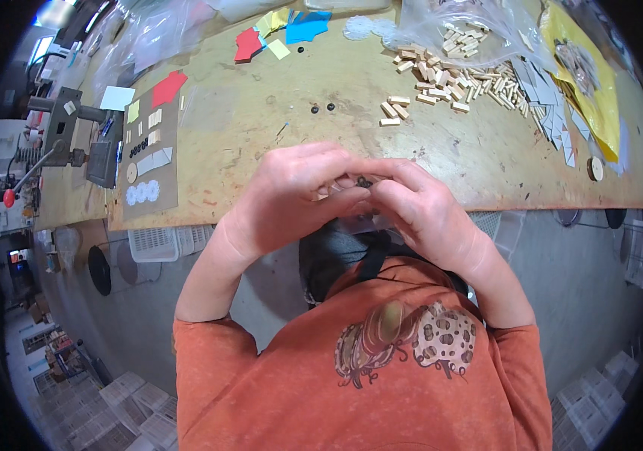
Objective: The person assembles small craft kits by placing wooden dowels, black beads, and white triangular pieces into clear plastic bags. They then fold red and blue paper pieces and place them into separate bags. The person works at a cluttered table with various craft materials.
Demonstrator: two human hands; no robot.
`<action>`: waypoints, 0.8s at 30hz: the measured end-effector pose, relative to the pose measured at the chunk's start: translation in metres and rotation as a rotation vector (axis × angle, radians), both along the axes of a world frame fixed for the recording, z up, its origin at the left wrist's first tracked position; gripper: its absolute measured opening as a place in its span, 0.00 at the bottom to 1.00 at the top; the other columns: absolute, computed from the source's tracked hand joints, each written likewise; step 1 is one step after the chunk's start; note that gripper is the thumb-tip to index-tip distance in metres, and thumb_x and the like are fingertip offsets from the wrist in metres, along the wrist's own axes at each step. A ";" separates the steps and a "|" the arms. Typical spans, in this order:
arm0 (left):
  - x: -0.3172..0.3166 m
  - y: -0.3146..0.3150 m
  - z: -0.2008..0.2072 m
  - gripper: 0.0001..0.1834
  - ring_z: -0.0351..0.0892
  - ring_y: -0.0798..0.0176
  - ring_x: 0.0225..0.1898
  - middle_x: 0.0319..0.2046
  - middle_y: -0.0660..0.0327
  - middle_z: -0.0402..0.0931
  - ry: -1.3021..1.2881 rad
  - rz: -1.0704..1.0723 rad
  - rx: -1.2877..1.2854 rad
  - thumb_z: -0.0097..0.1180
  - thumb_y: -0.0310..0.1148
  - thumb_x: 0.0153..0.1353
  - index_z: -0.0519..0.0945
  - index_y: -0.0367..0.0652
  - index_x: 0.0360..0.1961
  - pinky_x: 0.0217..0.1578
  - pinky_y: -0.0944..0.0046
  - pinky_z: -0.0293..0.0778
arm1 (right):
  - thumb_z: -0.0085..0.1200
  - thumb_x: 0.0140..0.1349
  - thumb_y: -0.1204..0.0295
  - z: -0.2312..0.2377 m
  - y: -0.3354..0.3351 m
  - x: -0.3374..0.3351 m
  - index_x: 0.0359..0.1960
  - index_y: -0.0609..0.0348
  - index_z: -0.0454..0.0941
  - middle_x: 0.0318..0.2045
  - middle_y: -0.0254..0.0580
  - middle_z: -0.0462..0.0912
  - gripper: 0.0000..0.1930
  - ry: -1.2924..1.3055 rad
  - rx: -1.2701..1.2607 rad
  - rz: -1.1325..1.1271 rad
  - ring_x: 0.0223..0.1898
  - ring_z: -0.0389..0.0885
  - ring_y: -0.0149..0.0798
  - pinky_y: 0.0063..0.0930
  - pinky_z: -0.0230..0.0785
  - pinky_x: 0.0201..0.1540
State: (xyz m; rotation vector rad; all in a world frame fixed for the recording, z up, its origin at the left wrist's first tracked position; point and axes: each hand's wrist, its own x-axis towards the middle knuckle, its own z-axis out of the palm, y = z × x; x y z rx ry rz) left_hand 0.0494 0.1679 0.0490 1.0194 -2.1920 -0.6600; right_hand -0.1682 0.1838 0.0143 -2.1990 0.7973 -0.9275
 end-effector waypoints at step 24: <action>-0.033 -0.048 0.001 0.12 0.80 0.70 0.33 0.33 0.61 0.79 -0.025 0.058 0.092 0.61 0.29 0.63 0.84 0.41 0.48 0.33 0.69 0.74 | 0.58 0.60 0.80 0.008 0.009 -0.037 0.39 0.64 0.76 0.50 0.54 0.80 0.06 -0.036 0.037 -0.094 0.47 0.81 0.56 0.40 0.78 0.48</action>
